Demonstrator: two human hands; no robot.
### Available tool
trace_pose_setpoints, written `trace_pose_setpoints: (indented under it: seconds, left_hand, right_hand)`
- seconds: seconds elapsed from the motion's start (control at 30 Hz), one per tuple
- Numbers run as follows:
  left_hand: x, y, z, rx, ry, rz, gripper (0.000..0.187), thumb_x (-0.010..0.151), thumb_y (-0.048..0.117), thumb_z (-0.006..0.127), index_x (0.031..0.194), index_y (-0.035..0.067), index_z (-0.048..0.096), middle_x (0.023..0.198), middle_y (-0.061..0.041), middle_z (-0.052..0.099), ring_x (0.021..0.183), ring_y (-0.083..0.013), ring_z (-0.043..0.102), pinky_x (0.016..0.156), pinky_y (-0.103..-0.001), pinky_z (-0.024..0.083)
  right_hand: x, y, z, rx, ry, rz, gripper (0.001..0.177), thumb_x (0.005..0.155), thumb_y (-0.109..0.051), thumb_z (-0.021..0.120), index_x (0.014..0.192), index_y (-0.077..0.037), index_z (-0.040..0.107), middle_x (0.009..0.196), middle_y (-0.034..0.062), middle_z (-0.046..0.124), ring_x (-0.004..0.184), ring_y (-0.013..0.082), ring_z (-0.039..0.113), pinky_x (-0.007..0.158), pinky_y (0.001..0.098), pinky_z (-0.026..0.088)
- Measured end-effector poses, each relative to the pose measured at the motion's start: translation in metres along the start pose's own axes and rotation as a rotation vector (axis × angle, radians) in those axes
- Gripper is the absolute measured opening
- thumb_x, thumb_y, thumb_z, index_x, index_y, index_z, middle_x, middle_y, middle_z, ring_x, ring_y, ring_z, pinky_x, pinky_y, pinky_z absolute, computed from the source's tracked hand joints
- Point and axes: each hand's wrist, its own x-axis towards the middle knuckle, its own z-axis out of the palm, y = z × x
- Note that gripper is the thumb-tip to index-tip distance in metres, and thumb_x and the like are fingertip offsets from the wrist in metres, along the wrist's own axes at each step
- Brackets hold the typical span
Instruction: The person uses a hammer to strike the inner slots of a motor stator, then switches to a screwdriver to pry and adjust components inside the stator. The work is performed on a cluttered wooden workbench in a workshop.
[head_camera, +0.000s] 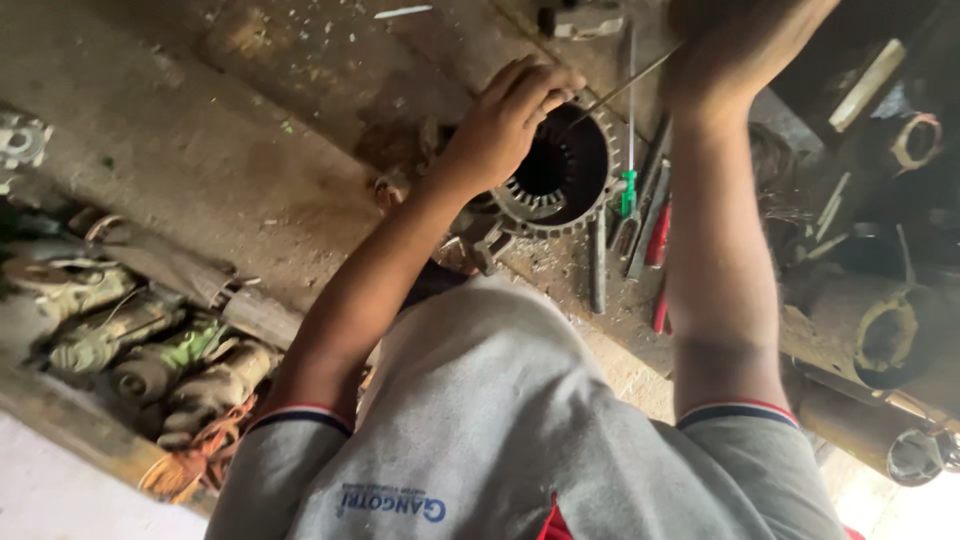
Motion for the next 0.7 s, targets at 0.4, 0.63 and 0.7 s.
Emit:
trace_pose_setpoints:
  seconds: [0.4,0.63,0.7]
  left_hand:
    - [0.013,0.005,-0.004,-0.003,-0.02,0.031,0.023,0.102,0.003,0.068,0.124,0.007,0.061,0.119,-0.01,0.066,0.119,-0.0301,0.064,0.104,-0.041,0.054]
    - [0.009,-0.007,0.003,0.044,-0.073,0.179,0.017,0.101,0.012,0.075,0.112,0.009,0.063,0.109,-0.005,0.065,0.102,-0.0218,0.063,0.096,-0.038,0.055]
    - [0.013,-0.006,0.0,0.058,-0.079,0.197,0.018,0.098,0.012,0.075,0.115,0.01,0.068,0.109,-0.003,0.066,0.101,-0.0227,0.062,0.095,-0.037,0.055]
  right_hand:
    - [-0.014,-0.02,0.029,0.146,0.081,0.134,0.064,0.098,-0.079,0.045,0.107,-0.017,0.048,0.069,0.0021,0.037,0.052,0.0105,0.032,0.048,0.0274,0.025]
    - [-0.027,-0.079,0.008,0.315,0.193,-0.121,0.067,0.098,-0.077,0.041,0.111,-0.012,0.051,0.069,0.002,0.039,0.05,0.0096,0.03,0.044,0.0263,0.023]
    - [-0.017,-0.093,0.004,0.348,0.219,-0.203,0.068,0.099,-0.076,0.04,0.113,-0.01,0.052,0.069,0.002,0.04,0.049,0.0093,0.029,0.043,0.026,0.022]
